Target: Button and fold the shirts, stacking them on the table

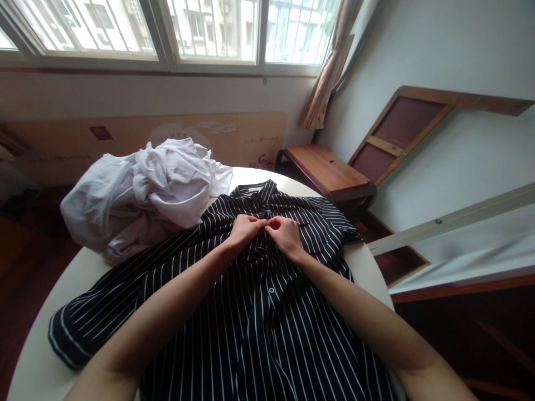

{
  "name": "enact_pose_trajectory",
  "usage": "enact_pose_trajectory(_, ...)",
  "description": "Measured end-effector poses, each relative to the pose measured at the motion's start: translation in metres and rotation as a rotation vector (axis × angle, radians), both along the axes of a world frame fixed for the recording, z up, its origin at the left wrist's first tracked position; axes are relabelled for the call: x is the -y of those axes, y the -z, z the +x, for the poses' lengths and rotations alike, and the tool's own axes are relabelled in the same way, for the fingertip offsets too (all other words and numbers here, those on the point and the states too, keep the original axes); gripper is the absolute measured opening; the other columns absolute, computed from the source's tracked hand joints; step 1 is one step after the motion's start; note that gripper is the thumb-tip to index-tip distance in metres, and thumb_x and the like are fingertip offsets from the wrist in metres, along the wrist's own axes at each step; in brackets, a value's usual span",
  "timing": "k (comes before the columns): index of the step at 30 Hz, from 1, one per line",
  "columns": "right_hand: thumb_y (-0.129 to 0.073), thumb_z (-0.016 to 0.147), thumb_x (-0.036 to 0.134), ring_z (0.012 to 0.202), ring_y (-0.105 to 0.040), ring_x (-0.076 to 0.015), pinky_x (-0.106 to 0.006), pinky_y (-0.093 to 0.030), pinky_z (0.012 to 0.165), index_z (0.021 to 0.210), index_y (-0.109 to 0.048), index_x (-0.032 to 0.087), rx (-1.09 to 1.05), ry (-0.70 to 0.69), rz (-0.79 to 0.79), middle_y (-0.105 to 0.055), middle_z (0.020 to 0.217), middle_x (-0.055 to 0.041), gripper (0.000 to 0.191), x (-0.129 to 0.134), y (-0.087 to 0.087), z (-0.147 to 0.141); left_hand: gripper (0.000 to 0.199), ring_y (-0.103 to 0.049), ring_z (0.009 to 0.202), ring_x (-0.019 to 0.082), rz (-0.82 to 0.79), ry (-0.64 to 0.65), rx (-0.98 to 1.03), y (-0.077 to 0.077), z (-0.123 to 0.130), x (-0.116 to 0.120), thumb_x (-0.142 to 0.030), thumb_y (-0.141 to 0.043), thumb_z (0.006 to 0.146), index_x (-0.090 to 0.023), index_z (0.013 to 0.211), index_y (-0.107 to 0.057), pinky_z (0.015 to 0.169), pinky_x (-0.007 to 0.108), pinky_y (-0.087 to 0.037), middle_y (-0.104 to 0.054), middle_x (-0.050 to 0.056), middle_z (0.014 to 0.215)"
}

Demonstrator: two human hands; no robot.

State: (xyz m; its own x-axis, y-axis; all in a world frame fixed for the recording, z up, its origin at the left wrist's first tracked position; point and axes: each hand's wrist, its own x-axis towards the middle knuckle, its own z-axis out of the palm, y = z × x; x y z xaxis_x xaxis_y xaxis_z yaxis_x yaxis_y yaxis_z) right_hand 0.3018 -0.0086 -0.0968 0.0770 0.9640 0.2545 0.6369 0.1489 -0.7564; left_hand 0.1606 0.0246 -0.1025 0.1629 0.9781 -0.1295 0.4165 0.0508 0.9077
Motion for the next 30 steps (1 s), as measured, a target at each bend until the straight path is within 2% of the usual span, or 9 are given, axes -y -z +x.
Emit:
enact_pose_trajectory(3,-0.063,0.074,0.020,0.071,-0.063,-0.0197,-0.033,-0.046,0.074,0.073,-0.069,0.020,0.059,0.015,0.036,-0.070,0.076,-0.0049,0.006,0.004,0.000,-0.004,0.027,-0.057,0.054,0.013,0.010,-0.008,0.027,-0.001,0.001,0.001,-0.038,-0.067,0.071,-0.012,0.067,-0.073,0.049,0.021,-0.043,-0.065,0.005,0.056)
enact_pose_trajectory(7,-0.062,0.076,0.022,0.071,-0.063,-0.0198,-0.032,-0.046,0.073,0.073,-0.069,0.020,0.042,0.010,0.067,-0.070,0.077,-0.0054,0.007,0.007,0.004,-0.004,0.018,-0.059,0.059,0.014,0.043,-0.043,-0.008,-0.002,0.002,0.003,-0.027,-0.064,0.073,-0.012,0.071,-0.074,0.054,0.022,-0.045,-0.066,0.005,0.060)
enact_pose_trajectory(12,-0.064,0.075,0.024,0.070,-0.064,-0.0193,-0.032,-0.047,0.073,0.072,-0.070,0.020,-0.029,-0.007,0.072,-0.070,0.075,-0.0048,0.007,0.007,0.007,-0.003,0.016,-0.062,0.069,0.015,0.136,-0.050,-0.093,0.001,0.005,0.002,-0.021,-0.058,0.077,-0.013,0.074,-0.072,0.063,0.023,-0.047,-0.069,0.005,0.071)
enact_pose_trajectory(20,-0.070,0.067,0.028,0.069,-0.066,-0.0181,-0.030,-0.052,0.070,0.074,-0.071,0.016,-0.427,0.024,-0.087,-0.072,0.074,-0.0054,0.013,-0.003,0.016,-0.001,0.013,-0.062,0.075,0.016,0.231,-0.067,-0.139,0.000,0.009,0.005,-0.022,-0.057,0.080,-0.015,0.076,-0.068,0.073,0.027,-0.047,-0.069,0.005,0.079)
enact_pose_trajectory(24,-0.071,0.064,0.027,0.069,-0.065,-0.0177,-0.029,-0.052,0.069,0.074,-0.071,0.015,-0.542,0.010,-0.122,-0.071,0.074,-0.0060,0.016,-0.007,0.021,0.000,0.009,-0.062,0.076,0.015,0.287,-0.086,-0.111,-0.001,0.010,0.009,-0.018,-0.057,0.079,-0.016,0.077,-0.066,0.075,0.027,-0.046,-0.069,0.004,0.080)
enact_pose_trajectory(27,-0.069,0.066,0.026,0.068,-0.065,-0.0178,-0.029,-0.051,0.068,0.074,-0.070,0.015,-0.528,0.025,-0.119,-0.071,0.073,-0.0058,0.014,-0.005,0.019,-0.002,0.008,-0.061,0.075,0.015,0.286,-0.106,-0.080,0.003,0.012,0.008,-0.016,-0.057,0.078,-0.015,0.077,-0.064,0.074,0.027,-0.047,-0.067,0.004,0.079)
enact_pose_trajectory(30,-0.065,0.071,0.026,0.068,-0.064,-0.0183,-0.031,-0.050,0.070,0.073,-0.070,0.017,-0.348,0.065,-0.030,-0.070,0.073,-0.0056,0.010,0.001,0.012,-0.006,0.005,-0.060,0.073,0.013,0.196,-0.160,0.019,0.009,0.015,0.005,-0.015,-0.057,0.077,-0.014,0.078,-0.062,0.072,0.026,-0.047,-0.065,0.003,0.078)
